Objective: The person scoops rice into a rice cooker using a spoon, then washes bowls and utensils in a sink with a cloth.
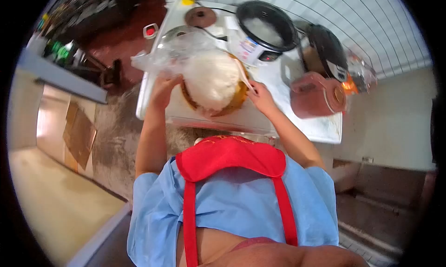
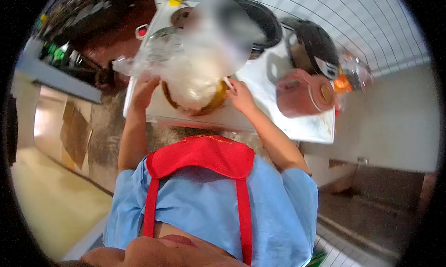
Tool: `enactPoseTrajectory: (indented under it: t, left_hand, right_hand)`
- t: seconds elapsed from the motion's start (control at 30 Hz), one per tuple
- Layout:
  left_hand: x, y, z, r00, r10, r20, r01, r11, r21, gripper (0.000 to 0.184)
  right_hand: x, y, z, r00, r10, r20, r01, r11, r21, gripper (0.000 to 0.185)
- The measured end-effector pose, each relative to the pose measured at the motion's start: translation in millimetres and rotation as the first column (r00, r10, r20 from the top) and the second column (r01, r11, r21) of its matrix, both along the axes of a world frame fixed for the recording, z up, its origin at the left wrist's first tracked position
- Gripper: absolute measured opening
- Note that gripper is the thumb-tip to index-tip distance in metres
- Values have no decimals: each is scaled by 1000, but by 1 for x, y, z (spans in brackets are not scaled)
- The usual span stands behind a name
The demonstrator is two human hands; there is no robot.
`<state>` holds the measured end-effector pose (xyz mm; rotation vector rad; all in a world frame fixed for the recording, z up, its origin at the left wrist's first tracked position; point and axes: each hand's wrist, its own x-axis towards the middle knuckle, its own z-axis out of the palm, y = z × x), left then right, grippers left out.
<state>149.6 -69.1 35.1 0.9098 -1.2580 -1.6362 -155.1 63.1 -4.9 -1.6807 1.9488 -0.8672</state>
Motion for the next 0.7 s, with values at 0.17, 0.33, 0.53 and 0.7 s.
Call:
enactPoseTrajectory:
  t: [0.17, 0.33, 0.53, 0.7]
  left_hand:
    - [48, 13, -46, 998, 44, -33, -39, 989, 146, 43]
    - [98, 79, -80, 973, 229, 28, -224, 911, 347, 42]
    - [161, 278, -223, 513, 691, 509, -857, 379, 350, 34]
    - [93, 574, -289, 266, 240, 934, -914, -244, 323, 30]
  right_hand:
    - [0, 4, 27, 990, -16, 140, -2, 992, 130, 46]
    - [0, -4, 48, 990, 103, 99, -103, 995, -13, 32]
    - [24, -13, 51, 798, 601, 35, -567, 770, -292, 20]
    - [90, 6, 25, 361, 919, 162, -889, 391, -239, 18]
